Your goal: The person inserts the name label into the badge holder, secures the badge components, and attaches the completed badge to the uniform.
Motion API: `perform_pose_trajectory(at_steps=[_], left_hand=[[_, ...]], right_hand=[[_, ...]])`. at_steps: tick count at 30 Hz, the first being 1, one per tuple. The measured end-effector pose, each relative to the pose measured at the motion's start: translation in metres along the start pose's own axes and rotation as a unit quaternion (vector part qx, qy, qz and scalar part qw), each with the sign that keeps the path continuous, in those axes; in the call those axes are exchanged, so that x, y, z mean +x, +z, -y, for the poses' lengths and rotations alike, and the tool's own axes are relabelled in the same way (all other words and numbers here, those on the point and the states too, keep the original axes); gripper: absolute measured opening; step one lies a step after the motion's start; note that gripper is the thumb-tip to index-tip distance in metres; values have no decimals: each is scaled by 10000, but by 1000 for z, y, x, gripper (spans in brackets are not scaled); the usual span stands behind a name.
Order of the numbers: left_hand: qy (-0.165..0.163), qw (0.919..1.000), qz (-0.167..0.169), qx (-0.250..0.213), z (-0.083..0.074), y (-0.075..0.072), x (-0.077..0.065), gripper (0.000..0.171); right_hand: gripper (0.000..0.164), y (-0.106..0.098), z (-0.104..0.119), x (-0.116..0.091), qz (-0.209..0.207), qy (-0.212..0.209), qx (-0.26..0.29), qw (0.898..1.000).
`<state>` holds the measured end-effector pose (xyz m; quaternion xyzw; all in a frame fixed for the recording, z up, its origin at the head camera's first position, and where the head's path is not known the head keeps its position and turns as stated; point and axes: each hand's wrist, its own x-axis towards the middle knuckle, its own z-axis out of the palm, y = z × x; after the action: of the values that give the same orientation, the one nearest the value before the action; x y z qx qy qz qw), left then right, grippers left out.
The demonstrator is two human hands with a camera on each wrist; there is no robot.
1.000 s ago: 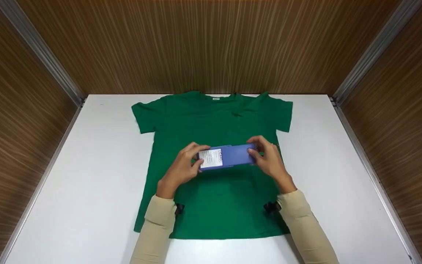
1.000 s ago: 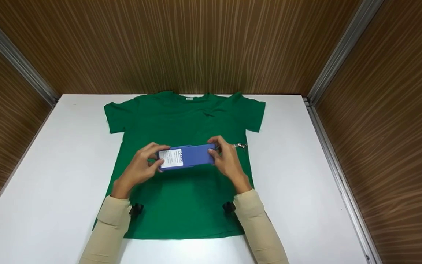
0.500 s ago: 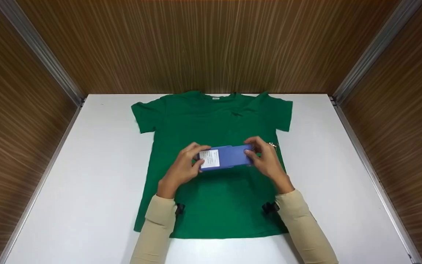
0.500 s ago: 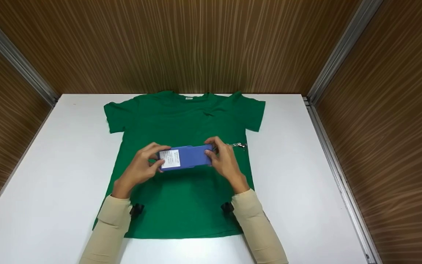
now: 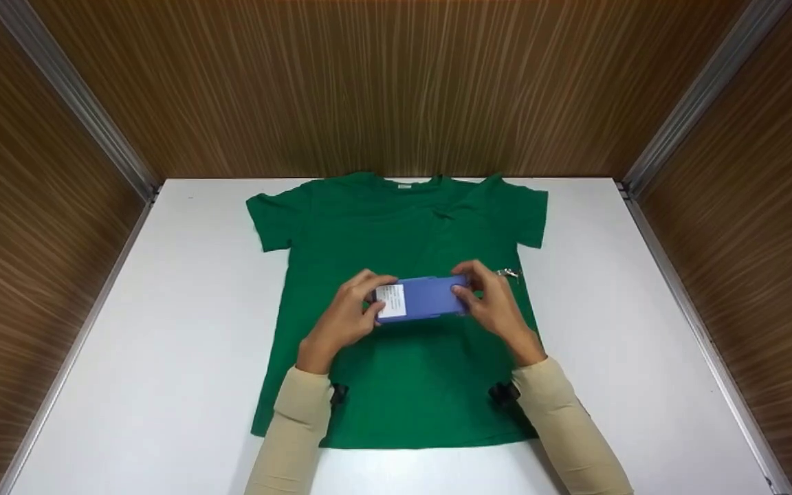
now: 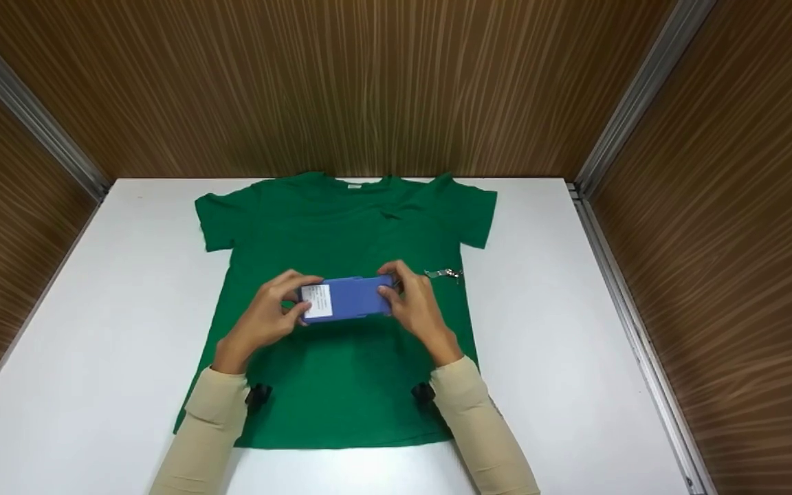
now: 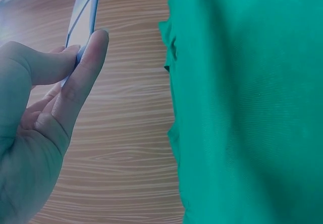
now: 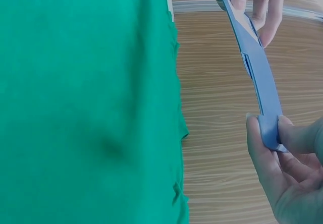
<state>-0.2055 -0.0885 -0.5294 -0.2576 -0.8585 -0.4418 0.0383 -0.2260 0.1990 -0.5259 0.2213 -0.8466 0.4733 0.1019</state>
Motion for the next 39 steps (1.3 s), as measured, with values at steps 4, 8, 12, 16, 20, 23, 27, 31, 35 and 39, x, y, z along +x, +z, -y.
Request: perform_pose_trajectory(at_steps=[4,8,12,16,20,23,27,31,35,39], left_hand=[[27,10000,-44,-14,0,0,-1,41],[12,10000,-65,13,0,0,-2,40],[16,10000,-65,7,-1,0,-1,40],[25,10000,-57,-8,-1,0,-1,40],[36,10000,-24,-15,0,0,-1,40],[36,10000,-34,6,0,0,-1,41],[34,10000,-62,27,0,-1,0,41],[45,10000,-66,55,0,-1,1,41],[61,10000,-57,45,1,-1,0,41],[23,10000,-56,2,1,-2,0,40]], right_hand=[[22,-1,-1,1,23,-63,12,10000],[24,-4,-1,1,119,-143,5,9998],[24,-6,-2,1,200,-143,-37,9997],[25,-8,-3,0,214,-138,-114,9996],[25,-8,-3,0,177,-128,-123,9997],[25,-8,-2,1,182,-101,-109,9997],[25,-8,0,2,238,-37,-82,9997],[24,-9,2,2,264,-27,-51,9996],[24,-8,1,2,193,-78,-19,9998],[23,-6,0,1,162,-107,13,9998]])
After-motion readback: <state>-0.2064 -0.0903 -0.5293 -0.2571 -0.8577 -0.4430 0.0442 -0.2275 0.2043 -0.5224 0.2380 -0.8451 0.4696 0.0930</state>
